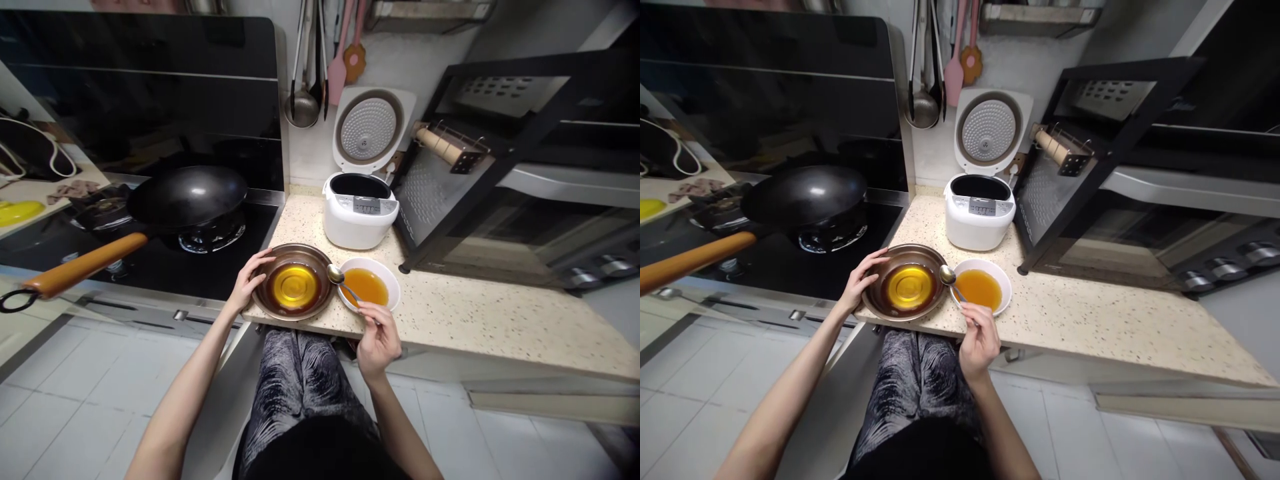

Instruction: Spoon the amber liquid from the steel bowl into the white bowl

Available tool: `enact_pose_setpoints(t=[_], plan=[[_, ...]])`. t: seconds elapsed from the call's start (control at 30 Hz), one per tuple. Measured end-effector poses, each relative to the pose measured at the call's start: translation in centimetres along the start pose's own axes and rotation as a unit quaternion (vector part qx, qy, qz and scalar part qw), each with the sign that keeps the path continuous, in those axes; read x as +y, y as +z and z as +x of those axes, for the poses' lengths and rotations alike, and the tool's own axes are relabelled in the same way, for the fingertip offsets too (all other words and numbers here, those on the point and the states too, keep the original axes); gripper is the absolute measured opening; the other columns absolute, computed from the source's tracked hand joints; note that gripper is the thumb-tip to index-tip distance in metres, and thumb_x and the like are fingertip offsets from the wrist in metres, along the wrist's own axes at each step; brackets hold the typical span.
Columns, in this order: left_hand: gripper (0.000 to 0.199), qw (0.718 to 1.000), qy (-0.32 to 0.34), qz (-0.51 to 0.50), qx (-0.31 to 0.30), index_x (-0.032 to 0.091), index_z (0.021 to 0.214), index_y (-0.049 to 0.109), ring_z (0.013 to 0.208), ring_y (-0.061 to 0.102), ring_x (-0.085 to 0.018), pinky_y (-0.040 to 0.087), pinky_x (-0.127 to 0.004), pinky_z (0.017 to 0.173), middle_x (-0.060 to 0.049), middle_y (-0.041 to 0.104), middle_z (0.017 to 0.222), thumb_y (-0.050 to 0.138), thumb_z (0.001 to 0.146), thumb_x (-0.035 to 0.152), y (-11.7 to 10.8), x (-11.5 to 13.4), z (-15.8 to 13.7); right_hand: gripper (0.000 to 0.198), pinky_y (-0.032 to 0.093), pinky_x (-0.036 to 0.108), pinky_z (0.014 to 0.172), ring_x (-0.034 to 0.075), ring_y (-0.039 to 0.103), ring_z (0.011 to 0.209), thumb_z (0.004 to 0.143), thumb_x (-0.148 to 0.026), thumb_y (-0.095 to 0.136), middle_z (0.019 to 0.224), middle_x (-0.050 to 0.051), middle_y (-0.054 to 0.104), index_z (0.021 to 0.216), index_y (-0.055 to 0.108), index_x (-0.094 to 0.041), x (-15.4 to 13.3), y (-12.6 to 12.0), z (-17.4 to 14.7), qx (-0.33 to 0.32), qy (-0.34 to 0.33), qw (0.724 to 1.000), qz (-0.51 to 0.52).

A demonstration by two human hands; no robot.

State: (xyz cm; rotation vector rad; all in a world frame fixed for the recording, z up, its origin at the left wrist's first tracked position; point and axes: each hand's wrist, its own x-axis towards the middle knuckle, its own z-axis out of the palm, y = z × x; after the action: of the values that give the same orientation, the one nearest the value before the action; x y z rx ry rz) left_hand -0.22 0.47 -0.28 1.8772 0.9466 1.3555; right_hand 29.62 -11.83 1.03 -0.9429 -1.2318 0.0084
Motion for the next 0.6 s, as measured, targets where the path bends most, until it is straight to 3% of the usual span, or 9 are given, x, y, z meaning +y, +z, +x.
enact_pose_setpoints(t=[0.13, 0.33, 0.6], plan=[[0.042, 1.0, -0.002, 0.001, -0.002, 0.022, 0.128, 0.073, 0.149, 0.048, -0.038, 0.029, -0.061, 0.129, -0.012, 0.056, 0.158, 0.062, 0.094, 0.044, 0.0, 0.1, 0.0, 0.018, 0.062, 0.041, 0.082, 0.023, 0.075, 0.092, 0.101, -0.014, 0.056, 0.096, 0.007, 0.077, 0.1, 0.071, -0.022, 0.8, -1.0, 0.6, 0.006, -0.004, 1.0, -0.026], [0.044, 1.0, 0.0, 0.012, -0.003, 0.022, 0.129, 0.072, 0.149, 0.048, -0.039, 0.031, -0.061, 0.128, -0.013, 0.055, 0.158, 0.061, 0.094, 0.046, -0.1, -0.1, 0.0, 0.022, 0.062, 0.041, 0.082, 0.023, 0.075, 0.094, 0.101, -0.011, 0.053, 0.098, 0.007, 0.077, 0.104, 0.071, -0.023, 2.0, -2.2, 1.1, -0.038, -0.05, 0.996, -0.067], [0.045, 1.0, 0.0, 0.008, -0.003, 0.022, 0.13, 0.072, 0.149, 0.047, -0.039, 0.029, -0.061, 0.129, -0.012, 0.055, 0.158, 0.063, 0.094, 0.046, -0.1, -0.4, 0.1, 0.042, 0.065, 0.041, 0.079, 0.024, 0.076, 0.098, 0.095, -0.002, 0.048, 0.105, 0.011, 0.081, 0.125, 0.069, -0.022, 3.9, -3.8, 0.8, -0.154, -0.228, 0.952, -0.13]])
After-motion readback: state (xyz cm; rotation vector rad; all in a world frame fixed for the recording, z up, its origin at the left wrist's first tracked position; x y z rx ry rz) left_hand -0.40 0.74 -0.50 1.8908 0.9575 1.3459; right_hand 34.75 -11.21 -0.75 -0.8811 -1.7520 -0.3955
